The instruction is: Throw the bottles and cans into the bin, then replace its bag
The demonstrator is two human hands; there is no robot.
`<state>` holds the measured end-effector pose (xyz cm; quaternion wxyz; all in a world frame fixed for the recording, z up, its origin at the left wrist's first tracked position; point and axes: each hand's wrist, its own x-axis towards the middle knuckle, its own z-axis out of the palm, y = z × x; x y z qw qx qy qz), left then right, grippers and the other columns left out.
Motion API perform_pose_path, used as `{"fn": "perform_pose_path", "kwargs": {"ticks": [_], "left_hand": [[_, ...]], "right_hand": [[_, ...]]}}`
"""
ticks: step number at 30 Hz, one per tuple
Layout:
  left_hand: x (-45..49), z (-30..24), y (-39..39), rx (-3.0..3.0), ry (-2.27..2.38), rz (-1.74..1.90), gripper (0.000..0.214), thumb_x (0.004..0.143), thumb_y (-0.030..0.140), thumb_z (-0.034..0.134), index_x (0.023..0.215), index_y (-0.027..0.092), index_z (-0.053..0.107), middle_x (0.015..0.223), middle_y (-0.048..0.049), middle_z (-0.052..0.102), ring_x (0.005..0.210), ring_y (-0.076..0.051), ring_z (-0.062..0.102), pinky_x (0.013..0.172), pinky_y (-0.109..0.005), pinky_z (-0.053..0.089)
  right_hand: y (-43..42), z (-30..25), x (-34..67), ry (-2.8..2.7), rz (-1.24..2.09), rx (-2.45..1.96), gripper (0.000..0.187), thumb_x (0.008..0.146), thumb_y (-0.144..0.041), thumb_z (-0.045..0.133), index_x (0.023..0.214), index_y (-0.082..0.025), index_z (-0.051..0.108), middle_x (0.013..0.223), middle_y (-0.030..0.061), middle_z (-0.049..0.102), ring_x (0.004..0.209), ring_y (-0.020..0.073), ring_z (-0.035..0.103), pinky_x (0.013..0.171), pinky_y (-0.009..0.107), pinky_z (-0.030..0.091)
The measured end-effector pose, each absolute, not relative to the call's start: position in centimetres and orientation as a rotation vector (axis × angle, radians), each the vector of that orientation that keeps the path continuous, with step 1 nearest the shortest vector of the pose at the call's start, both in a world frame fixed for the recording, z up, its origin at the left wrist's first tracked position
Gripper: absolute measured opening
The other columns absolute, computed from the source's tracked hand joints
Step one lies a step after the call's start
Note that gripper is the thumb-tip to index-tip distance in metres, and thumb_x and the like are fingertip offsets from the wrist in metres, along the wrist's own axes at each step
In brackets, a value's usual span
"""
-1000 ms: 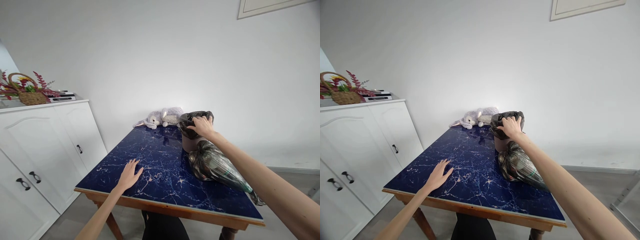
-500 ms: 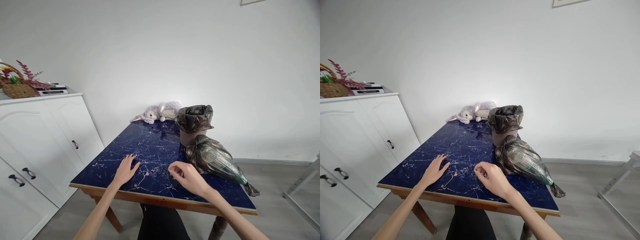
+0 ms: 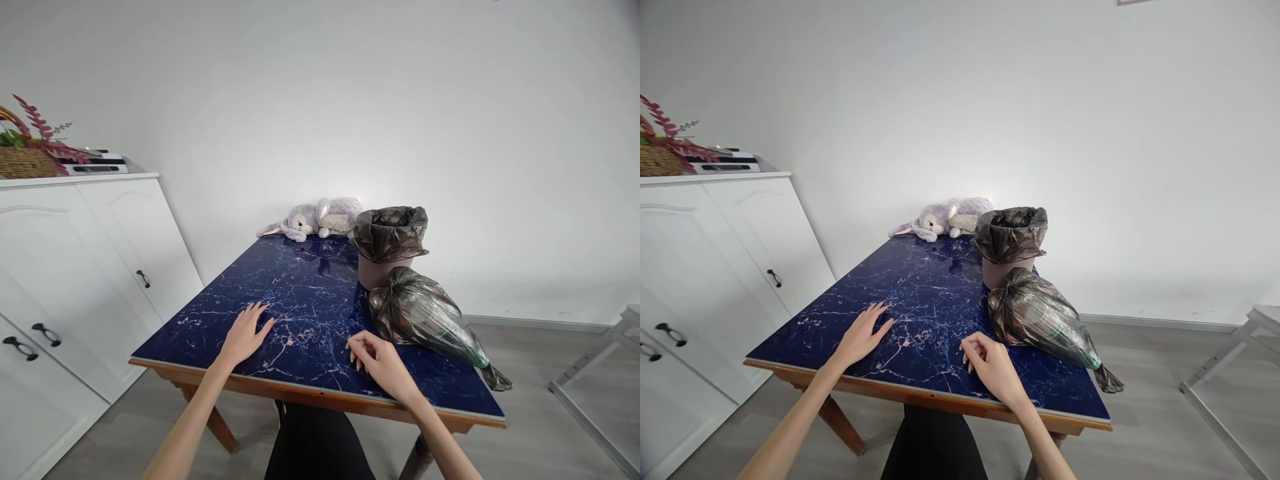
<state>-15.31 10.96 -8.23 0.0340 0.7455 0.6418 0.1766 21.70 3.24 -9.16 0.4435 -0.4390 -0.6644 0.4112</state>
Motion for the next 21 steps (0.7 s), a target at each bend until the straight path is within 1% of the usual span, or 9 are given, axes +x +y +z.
{"fn": "perform_pose_path", "kwargs": {"ticks": [5,14,21], "left_hand": [[-15.28,-8.16,10.91,2.285,1.966,0.590,0.078,0.103,0.072,0.039,0.159,0.019,0.049,0.170,-0.0151,0.041,0.161,-0.038,0.031,0.130,-0.057,0.028],[-15.32,-8.55,11.39,2.269,1.982,0.589,0.081,0.102,0.073,0.039,0.158,0.015,0.048,0.169,-0.0152,0.042,0.161,-0.037,0.030,0.131,-0.056,0.026],[-15.34,-8.67,11.36,2.266,1.960,0.657,0.077,0.101,0.072,0.043,0.156,0.018,0.051,0.167,-0.0146,0.046,0.160,-0.038,0.034,0.130,-0.057,0.028]], "right_hand": [[2.97,-8.81,21.75,-1.611,1.028,-1.092,0.055,0.099,-0.074,0.055,0.094,-0.021,0.068,0.078,0.0028,0.070,0.066,0.0174,0.065,0.064,0.028,0.049],[2.98,-8.97,21.86,-1.581,1.041,-1.097,0.054,0.098,-0.073,0.056,0.097,-0.021,0.068,0.080,0.0037,0.071,0.068,0.0181,0.065,0.067,0.030,0.050],[3.11,-9.29,22.03,-1.601,1.043,-1.097,0.053,0.100,-0.072,0.055,0.099,-0.021,0.069,0.083,0.0040,0.071,0.070,0.0184,0.065,0.069,0.030,0.051]]}}
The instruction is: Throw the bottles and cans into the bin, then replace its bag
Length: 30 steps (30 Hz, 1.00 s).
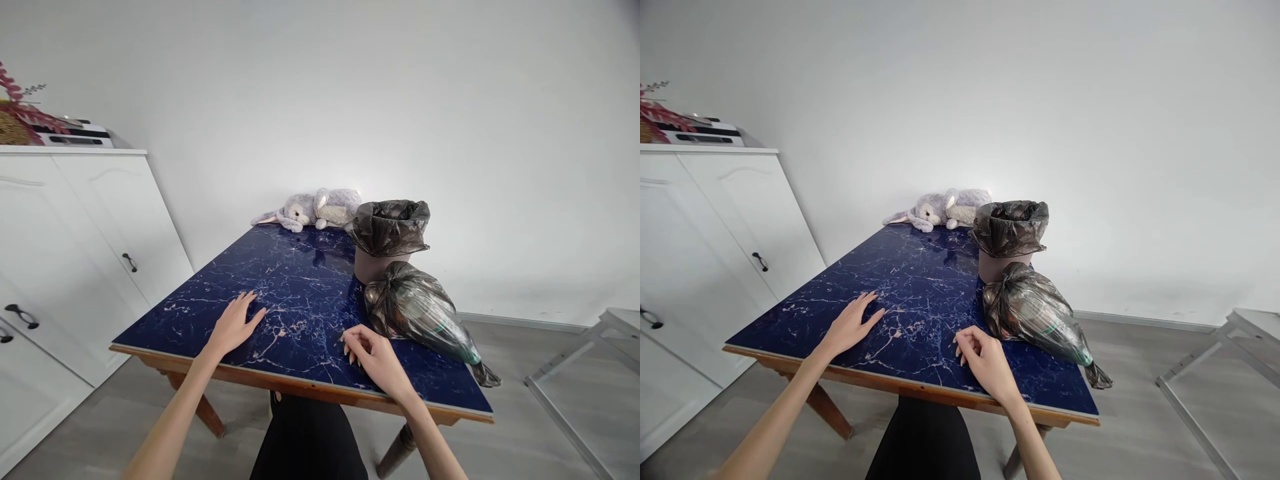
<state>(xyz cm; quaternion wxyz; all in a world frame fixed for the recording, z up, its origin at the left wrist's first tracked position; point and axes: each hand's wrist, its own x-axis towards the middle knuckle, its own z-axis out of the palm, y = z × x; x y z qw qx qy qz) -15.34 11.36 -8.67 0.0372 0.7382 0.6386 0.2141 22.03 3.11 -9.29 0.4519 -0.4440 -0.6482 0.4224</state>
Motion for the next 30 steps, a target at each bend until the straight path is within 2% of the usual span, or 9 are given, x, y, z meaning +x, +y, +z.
{"fn": "perform_pose_path", "kwargs": {"ticks": [8,13,30], "left_hand": [[-15.02,-8.14,11.05,2.257,1.957,0.657,0.077,0.101,0.072,0.044,0.157,0.020,0.052,0.167,-0.0142,0.046,0.158,-0.040,0.035,0.129,-0.057,0.030],[-15.06,-8.04,11.02,2.229,2.028,0.579,0.080,0.101,0.072,0.042,0.159,0.018,0.049,0.169,-0.0152,0.043,0.156,-0.042,0.038,0.125,-0.057,0.037],[-15.40,-8.33,11.14,2.240,2.009,0.627,0.076,0.102,0.070,0.042,0.158,0.019,0.050,0.167,-0.0134,0.046,0.156,-0.039,0.040,0.125,-0.053,0.039]], "right_hand": [[3.08,-9.56,22.06,-1.574,1.054,-1.091,0.052,0.100,-0.071,0.056,0.099,-0.020,0.068,0.083,0.0040,0.070,0.069,0.0180,0.064,0.068,0.031,0.050],[3.23,-9.86,22.06,-1.576,1.055,-1.082,0.050,0.101,-0.069,0.056,0.098,-0.021,0.068,0.083,0.0037,0.070,0.069,0.0172,0.063,0.066,0.029,0.048],[3.33,-10.13,22.08,-1.562,1.044,-1.066,0.047,0.101,-0.067,0.057,0.098,-0.021,0.068,0.082,0.0025,0.069,0.069,0.0165,0.063,0.069,0.030,0.049]]}}
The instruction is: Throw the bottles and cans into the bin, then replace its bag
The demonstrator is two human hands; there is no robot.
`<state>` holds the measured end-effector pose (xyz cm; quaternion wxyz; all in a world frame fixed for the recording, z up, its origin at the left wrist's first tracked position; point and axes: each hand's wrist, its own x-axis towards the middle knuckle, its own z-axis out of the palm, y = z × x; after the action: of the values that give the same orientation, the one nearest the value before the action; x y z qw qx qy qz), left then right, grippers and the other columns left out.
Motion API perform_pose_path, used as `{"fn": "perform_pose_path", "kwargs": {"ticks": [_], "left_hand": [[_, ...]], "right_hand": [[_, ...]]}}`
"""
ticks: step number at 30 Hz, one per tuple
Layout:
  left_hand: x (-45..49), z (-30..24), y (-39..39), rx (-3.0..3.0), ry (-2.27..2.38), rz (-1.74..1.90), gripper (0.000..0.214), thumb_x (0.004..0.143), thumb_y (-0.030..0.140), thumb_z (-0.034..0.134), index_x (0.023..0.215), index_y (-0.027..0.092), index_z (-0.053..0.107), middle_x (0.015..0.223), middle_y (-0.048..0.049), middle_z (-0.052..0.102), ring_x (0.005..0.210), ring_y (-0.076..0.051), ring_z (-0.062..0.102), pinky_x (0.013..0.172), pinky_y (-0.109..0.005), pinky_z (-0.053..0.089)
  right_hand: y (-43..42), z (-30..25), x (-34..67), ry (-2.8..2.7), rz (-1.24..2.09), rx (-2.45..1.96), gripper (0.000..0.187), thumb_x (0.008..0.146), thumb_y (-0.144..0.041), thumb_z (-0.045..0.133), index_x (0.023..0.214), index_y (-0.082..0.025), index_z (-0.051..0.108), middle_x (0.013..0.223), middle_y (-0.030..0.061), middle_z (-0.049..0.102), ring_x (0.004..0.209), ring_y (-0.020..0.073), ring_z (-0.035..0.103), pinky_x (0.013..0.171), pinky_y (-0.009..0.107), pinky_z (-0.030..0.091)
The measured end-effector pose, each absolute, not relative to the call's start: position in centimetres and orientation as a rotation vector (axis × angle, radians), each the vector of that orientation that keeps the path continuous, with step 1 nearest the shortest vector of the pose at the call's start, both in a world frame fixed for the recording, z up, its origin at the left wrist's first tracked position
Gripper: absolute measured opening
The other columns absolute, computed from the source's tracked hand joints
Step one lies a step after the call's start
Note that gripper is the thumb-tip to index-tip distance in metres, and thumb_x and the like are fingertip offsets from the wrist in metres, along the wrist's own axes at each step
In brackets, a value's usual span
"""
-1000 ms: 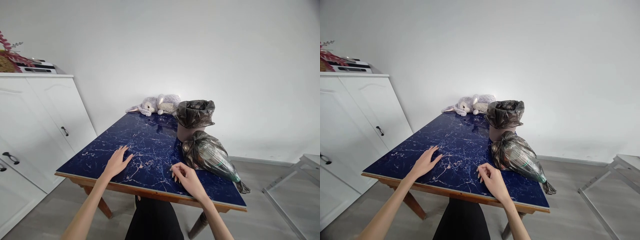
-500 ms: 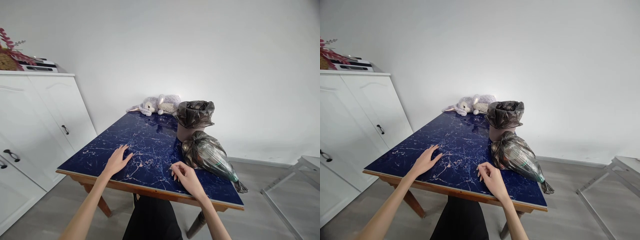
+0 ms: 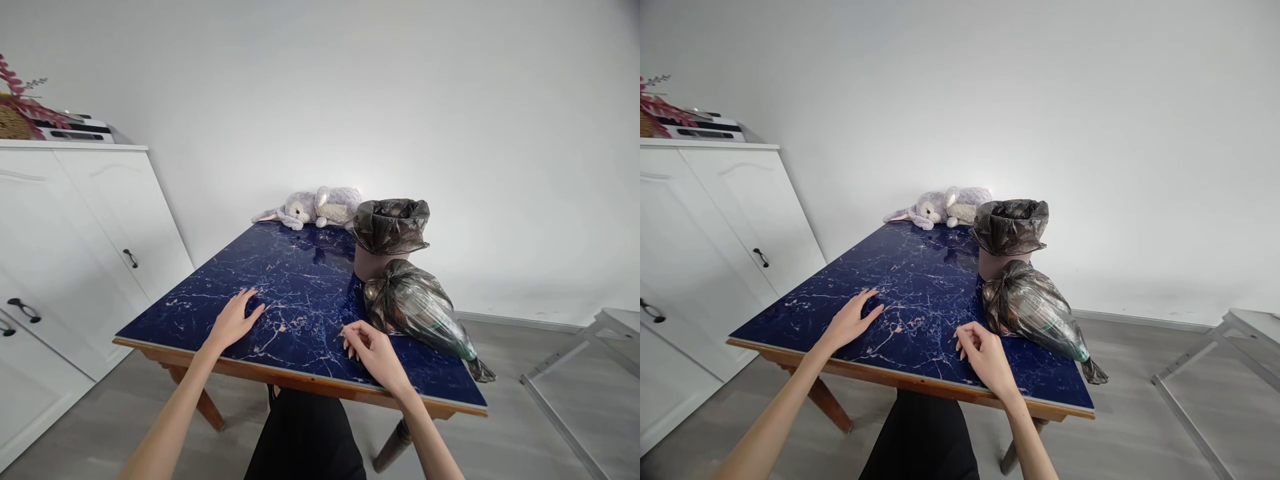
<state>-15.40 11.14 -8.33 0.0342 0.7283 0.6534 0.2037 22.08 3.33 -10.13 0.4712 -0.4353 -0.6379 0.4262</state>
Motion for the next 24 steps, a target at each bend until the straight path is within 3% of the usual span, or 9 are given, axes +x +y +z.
{"fn": "perform_pose_path", "kwargs": {"ticks": [24], "left_hand": [[-15.43,-8.20,11.10,2.261,1.990,0.639,0.073,0.102,0.069,0.042,0.155,0.021,0.053,0.165,-0.0132,0.050,0.156,-0.037,0.041,0.124,-0.053,0.040]], "right_hand": [[3.14,-9.71,22.11,-1.551,1.038,-1.068,0.051,0.099,-0.070,0.058,0.100,-0.021,0.070,0.082,0.0035,0.070,0.068,0.0171,0.063,0.067,0.029,0.049]]}}
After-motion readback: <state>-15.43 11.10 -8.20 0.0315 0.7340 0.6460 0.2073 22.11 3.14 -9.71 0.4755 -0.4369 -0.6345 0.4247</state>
